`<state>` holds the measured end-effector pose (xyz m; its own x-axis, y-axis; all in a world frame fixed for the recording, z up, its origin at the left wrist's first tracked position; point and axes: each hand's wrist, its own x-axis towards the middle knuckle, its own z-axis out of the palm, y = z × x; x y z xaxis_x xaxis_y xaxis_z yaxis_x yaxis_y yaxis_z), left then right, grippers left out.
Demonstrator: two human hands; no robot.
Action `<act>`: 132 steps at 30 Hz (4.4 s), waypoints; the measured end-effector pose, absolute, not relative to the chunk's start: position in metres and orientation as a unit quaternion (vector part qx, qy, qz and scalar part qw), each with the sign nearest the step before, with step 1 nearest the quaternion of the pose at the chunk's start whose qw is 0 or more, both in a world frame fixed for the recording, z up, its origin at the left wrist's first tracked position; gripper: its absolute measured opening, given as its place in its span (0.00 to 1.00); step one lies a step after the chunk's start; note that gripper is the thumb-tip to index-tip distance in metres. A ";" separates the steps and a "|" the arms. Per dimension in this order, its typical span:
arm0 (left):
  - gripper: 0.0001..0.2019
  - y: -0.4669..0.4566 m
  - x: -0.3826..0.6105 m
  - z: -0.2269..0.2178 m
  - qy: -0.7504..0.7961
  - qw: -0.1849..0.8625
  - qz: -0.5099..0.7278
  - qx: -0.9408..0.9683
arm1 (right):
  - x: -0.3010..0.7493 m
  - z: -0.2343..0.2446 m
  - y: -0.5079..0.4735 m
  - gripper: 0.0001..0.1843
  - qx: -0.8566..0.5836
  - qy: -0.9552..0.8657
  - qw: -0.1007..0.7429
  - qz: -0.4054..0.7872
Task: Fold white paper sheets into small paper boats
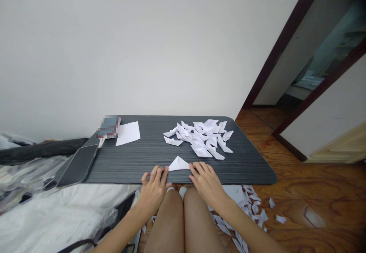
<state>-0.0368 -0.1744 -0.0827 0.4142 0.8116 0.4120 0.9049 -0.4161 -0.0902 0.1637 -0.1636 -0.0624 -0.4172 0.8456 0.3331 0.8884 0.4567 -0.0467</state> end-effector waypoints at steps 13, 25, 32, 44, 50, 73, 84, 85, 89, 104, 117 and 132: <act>0.09 -0.134 -0.005 -0.048 -0.456 0.000 -0.146 -0.878 | 0.170 -0.061 -0.162 0.16 -0.497 -0.825 0.267 0.035; 0.15 -0.114 -0.012 -0.062 -0.425 0.007 -0.236 -0.874 | 0.141 -0.082 -0.125 0.16 -0.564 -0.590 0.465 0.343; 0.13 -0.114 -0.010 -0.064 -0.432 0.020 -0.352 -0.830 | 0.119 -0.071 -0.106 0.21 -0.484 -0.571 0.455 0.481; 0.13 -0.079 0.017 -0.042 -0.422 0.120 -0.340 -0.832 | 0.133 -0.031 -0.071 0.13 -0.579 -0.641 0.440 0.245; 0.13 -0.048 0.024 -0.013 -0.417 0.105 -0.372 -0.823 | 0.146 -0.011 -0.048 0.17 -0.530 -0.641 0.470 0.295; 0.10 0.009 0.014 -0.033 -0.264 -0.579 -0.566 -0.524 | 0.174 -0.022 -0.012 0.16 -0.340 -0.677 0.530 0.381; 0.29 0.000 0.024 -0.039 -0.343 -0.459 -0.514 -0.638 | 0.173 -0.036 -0.006 0.16 -0.378 -0.578 0.544 0.476; 0.29 0.000 0.024 -0.040 -0.350 -0.450 -0.505 -0.648 | 0.175 -0.037 -0.006 0.14 -0.381 -0.580 0.541 0.475; 0.16 0.002 0.021 -0.042 -0.371 -0.389 -0.479 -0.694 | 0.175 -0.038 -0.009 0.09 -0.393 -0.600 0.541 0.439; 0.42 -0.007 0.023 -0.031 -0.293 -0.586 -0.434 -0.618 | 0.172 -0.033 -0.014 0.13 -0.435 -0.569 0.573 0.399; 0.16 -0.082 -0.028 -0.035 -0.356 -0.299 -0.287 -0.837 | 0.160 -0.056 -0.088 0.13 -0.429 -0.525 0.489 0.549; 0.14 -0.105 -0.023 -0.051 -0.311 -0.034 -0.184 -0.932 | 0.171 -0.067 -0.130 0.12 -0.437 -0.826 0.325 0.146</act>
<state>-0.0225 -0.1049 -0.0513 0.7391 0.5915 0.3221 0.5661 -0.8047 0.1787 0.1715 -0.1300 -0.0670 -0.4071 0.8165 0.4093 0.6272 0.5757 -0.5246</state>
